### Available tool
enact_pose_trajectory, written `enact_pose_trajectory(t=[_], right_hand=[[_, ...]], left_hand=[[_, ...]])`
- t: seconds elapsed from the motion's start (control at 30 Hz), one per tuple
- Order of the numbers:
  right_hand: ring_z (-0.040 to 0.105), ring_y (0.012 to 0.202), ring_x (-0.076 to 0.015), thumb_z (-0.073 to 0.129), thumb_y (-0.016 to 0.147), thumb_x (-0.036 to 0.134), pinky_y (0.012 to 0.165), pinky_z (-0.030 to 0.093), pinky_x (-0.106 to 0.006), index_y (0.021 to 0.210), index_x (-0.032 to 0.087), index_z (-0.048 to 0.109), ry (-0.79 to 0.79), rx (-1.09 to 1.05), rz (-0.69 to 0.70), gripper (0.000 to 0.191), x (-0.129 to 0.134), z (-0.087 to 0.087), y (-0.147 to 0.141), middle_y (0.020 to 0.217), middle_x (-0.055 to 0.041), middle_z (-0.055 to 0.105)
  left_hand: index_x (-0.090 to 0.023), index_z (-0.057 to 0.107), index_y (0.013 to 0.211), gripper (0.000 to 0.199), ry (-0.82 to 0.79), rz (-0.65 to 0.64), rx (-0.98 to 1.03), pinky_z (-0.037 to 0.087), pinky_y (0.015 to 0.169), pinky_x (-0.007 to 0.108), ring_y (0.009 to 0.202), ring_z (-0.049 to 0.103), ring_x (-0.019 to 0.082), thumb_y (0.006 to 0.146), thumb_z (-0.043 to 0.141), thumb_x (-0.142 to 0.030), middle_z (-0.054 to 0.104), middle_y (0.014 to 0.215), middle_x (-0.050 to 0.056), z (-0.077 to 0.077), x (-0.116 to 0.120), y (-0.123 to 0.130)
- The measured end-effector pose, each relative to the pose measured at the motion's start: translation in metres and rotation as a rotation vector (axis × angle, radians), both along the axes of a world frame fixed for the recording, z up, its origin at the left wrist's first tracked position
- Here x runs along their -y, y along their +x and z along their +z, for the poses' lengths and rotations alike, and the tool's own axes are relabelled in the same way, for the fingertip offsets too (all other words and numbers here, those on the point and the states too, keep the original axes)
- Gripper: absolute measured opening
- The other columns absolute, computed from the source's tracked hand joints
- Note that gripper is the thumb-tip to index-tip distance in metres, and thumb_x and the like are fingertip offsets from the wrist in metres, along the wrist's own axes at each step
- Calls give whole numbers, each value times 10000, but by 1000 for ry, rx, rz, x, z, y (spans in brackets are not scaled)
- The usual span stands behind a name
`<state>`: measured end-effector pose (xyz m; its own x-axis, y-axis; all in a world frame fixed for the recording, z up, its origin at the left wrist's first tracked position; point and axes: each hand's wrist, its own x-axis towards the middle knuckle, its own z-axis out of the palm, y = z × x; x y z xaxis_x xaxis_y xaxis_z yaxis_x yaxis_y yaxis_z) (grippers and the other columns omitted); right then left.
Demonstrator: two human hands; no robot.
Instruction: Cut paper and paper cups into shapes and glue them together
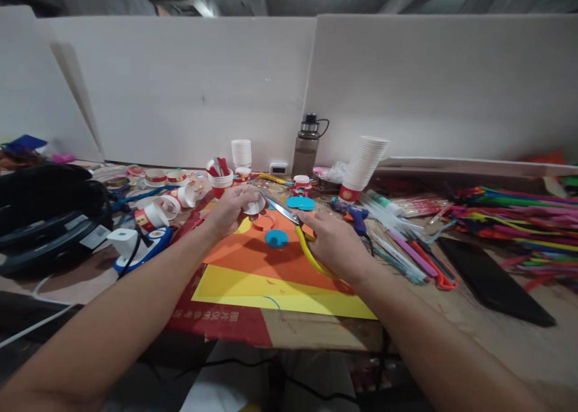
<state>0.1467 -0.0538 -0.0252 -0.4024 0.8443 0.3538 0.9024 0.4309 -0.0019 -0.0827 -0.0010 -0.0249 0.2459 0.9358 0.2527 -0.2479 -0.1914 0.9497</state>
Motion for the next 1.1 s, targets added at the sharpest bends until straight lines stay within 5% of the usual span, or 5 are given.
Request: enact_pose_trajectory(t=[0.23, 1.1], right_hand=[[658, 922, -242, 473, 918, 293, 681, 449, -300, 1414, 273, 526, -16, 60, -55, 499, 5, 3, -4, 1247, -123, 643], [667, 935, -253, 461, 910, 243, 686, 440, -303, 1406, 249, 520, -27, 62, -39, 499, 12, 7, -7, 1217, -111, 671]], left_hand=[[-135, 566, 638, 184, 39, -31, 6, 346, 424, 204, 499, 519, 96, 735, 662, -258, 576, 574, 19, 1, 2, 0], [-124, 594, 670, 197, -7, -19, -56, 329, 416, 201, 540, 538, 107, 726, 686, -290, 615, 639, 51, 1, 0, -3]])
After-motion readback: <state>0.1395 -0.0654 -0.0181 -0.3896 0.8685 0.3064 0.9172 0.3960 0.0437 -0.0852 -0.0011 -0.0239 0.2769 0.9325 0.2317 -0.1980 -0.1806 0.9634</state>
